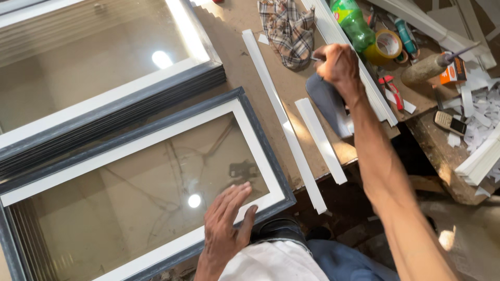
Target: The person assembles window frames by applying white strips to the edges of glass panes, pressing them into place, and wiping the glass with a cloth. The person handles multiple frames sequentially on a workbench.
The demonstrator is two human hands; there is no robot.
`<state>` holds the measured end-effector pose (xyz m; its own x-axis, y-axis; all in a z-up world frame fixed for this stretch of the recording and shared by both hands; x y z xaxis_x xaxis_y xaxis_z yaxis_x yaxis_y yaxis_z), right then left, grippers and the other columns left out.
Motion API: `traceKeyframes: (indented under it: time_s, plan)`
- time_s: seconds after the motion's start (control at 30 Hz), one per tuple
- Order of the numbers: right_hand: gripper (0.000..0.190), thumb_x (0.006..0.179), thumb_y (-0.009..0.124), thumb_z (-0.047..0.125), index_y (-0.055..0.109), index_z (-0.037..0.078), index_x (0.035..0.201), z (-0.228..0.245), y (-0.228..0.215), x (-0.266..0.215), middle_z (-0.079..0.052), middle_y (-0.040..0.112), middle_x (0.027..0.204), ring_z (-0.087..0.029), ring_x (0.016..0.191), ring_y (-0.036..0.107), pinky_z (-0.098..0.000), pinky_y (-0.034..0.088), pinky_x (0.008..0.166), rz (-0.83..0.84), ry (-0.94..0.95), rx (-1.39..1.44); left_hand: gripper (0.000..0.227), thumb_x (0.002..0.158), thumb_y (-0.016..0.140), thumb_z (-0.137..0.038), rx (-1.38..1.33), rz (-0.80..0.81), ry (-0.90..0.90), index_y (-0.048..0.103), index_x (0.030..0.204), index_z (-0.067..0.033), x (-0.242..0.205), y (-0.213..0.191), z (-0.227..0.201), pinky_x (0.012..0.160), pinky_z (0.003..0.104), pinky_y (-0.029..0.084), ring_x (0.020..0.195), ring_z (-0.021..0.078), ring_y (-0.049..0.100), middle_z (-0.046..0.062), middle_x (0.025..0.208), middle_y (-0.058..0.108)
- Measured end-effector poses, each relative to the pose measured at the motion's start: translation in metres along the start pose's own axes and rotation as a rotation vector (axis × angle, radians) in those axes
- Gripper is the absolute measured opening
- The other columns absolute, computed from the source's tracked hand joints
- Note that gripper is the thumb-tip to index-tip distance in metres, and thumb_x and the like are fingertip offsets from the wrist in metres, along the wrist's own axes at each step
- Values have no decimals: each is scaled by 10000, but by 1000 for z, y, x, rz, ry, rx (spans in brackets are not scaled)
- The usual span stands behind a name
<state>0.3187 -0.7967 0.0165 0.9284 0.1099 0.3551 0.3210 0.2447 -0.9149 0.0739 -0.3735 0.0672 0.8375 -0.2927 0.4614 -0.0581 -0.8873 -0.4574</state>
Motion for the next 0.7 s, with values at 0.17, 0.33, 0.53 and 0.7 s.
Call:
traceKeyframes:
  time_s: [0.17,0.33,0.53,0.7]
  plan:
    - [310,727,811,174,814,129,1034,-124,61,58,-80,805,1026,-245,903,763,-382,601,877,484,235,47,334,813,788,-73,132,-142,-162,718,1139,-83,-52,-27,15,948,382,589,1075,270,752,102,1105,777]
    - [394,686,871,329,802,151,1031,-151,98,74,-74,788,1029,-293,962,737,-439,586,897,569,180,-26,278,876,708,-130,202,-280,-519,678,1143,-61,-106,-49,41,999,405,569,1078,240,749,101,1086,782]
    - [541,557,863,386,797,193,1058,-149,99,67,-64,794,1047,-297,982,735,-464,576,911,636,282,-117,212,928,690,-127,203,-363,-552,681,1133,-70,-104,-46,47,1014,379,573,1071,217,755,101,1085,781]
    - [579,666,849,604,813,183,1062,-150,107,67,-99,779,1059,-313,997,719,-478,557,912,643,317,-192,217,866,751,-67,148,-359,-387,734,1083,-71,-55,-42,23,931,340,598,1020,223,781,110,1038,793]
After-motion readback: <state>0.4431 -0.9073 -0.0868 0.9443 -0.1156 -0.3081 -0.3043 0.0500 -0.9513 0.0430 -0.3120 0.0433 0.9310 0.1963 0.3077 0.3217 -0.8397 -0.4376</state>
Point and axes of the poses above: each hand's wrist, its own x-axis towards the middle knuckle, its own y-axis out of the palm, z = x × y, the point moved 4 cm from there along x, towards the middle knuckle
